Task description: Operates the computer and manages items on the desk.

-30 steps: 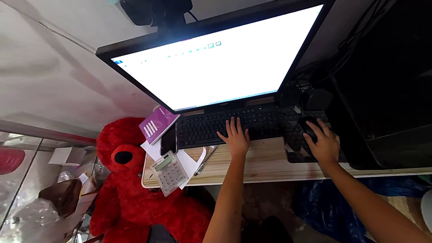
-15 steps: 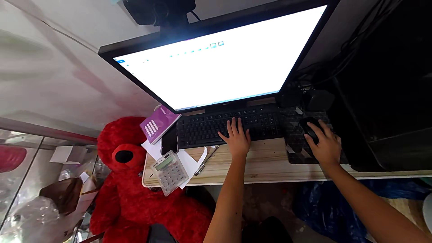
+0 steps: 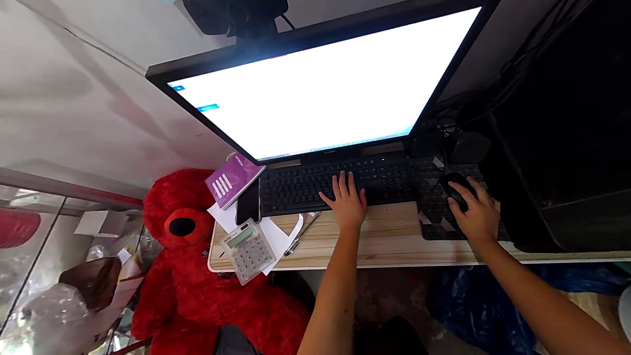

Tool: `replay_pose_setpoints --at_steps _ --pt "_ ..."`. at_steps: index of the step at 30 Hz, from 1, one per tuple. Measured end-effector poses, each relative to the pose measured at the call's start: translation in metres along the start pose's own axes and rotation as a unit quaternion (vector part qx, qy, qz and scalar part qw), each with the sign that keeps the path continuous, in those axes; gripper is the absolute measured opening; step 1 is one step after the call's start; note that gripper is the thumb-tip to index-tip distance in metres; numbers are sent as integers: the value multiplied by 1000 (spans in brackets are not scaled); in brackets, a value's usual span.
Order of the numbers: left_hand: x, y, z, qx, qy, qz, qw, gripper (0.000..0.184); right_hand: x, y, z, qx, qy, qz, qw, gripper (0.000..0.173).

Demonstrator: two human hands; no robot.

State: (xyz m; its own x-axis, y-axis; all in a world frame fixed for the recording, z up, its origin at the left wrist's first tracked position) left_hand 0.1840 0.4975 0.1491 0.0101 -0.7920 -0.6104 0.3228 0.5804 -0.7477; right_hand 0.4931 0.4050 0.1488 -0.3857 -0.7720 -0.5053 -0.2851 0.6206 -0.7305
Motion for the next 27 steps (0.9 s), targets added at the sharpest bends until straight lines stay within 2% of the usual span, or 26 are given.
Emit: replay_pose_setpoints --at_steps 27 --pt "-1 0 0 2 -2 -1 1000 55 0 1 1 0 -1 -3 1000 40"
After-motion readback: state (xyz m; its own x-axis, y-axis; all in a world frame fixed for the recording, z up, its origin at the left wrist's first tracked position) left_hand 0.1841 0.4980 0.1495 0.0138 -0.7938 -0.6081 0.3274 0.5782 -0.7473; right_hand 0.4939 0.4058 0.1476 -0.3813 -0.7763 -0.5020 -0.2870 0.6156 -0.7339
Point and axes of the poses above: each hand's wrist, its own x-axis away from the middle knuckle, its own y-axis out of the palm, z = x × y, the point moved 9 cm from there along -x, towards the middle knuckle, and after that the axes turned 15 degrees about z, right-handed, at the moved point
